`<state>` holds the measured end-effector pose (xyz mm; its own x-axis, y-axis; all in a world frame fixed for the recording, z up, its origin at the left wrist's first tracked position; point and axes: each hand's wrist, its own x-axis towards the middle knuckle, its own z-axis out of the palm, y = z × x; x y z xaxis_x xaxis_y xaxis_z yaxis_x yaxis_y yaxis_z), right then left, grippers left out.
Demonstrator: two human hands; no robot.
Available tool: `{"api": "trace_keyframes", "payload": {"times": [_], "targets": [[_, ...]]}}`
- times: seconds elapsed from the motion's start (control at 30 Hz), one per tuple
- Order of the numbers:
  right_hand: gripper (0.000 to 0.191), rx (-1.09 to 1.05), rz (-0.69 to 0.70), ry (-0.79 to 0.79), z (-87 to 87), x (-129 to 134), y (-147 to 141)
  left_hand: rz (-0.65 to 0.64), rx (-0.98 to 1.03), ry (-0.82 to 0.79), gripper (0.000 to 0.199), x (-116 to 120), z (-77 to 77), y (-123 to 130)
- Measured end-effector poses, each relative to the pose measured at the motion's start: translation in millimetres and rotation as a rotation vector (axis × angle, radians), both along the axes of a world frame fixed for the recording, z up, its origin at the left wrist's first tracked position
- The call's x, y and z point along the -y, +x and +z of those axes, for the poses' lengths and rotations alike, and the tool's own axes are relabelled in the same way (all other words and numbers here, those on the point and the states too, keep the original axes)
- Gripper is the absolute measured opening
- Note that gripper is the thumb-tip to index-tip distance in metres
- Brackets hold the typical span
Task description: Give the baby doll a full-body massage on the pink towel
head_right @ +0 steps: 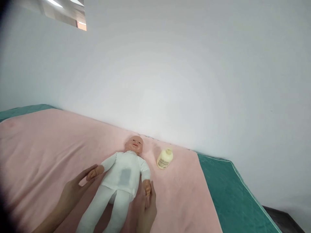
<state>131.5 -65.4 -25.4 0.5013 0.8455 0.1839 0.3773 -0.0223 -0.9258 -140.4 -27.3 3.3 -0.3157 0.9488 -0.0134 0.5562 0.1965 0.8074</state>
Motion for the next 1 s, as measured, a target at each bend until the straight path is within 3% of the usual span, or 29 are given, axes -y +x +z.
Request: {"api": "trace_keyframes", "payload": {"times": [0.13,0.27,0.43,0.6,0.83,1.0], "targets": [[0.05,-0.09,0.01,0.012,50.7,-36,-4,-0.114,0.117,0.124,0.043,-44,15.0,-3],[0.05,-0.18,0.096,0.136,68.2,-82,-9,-0.164,0.222,0.256,0.042,-96,25.7,7],[0.051,-0.099,0.179,0.205,52.8,-143,-7,-0.208,0.206,0.176,0.048,-154,20.3,24],[0.052,-0.033,0.194,0.133,31.3,-186,6,-0.232,0.137,0.081,0.052,-191,1.2,31],[0.048,0.024,0.186,-0.014,4.0,-212,22,-0.243,0.088,0.013,0.054,-204,-21.7,32],[0.047,0.04,0.177,0.056,6.1,-203,17,-0.217,0.106,0.063,0.055,-192,-14.1,34]]}}
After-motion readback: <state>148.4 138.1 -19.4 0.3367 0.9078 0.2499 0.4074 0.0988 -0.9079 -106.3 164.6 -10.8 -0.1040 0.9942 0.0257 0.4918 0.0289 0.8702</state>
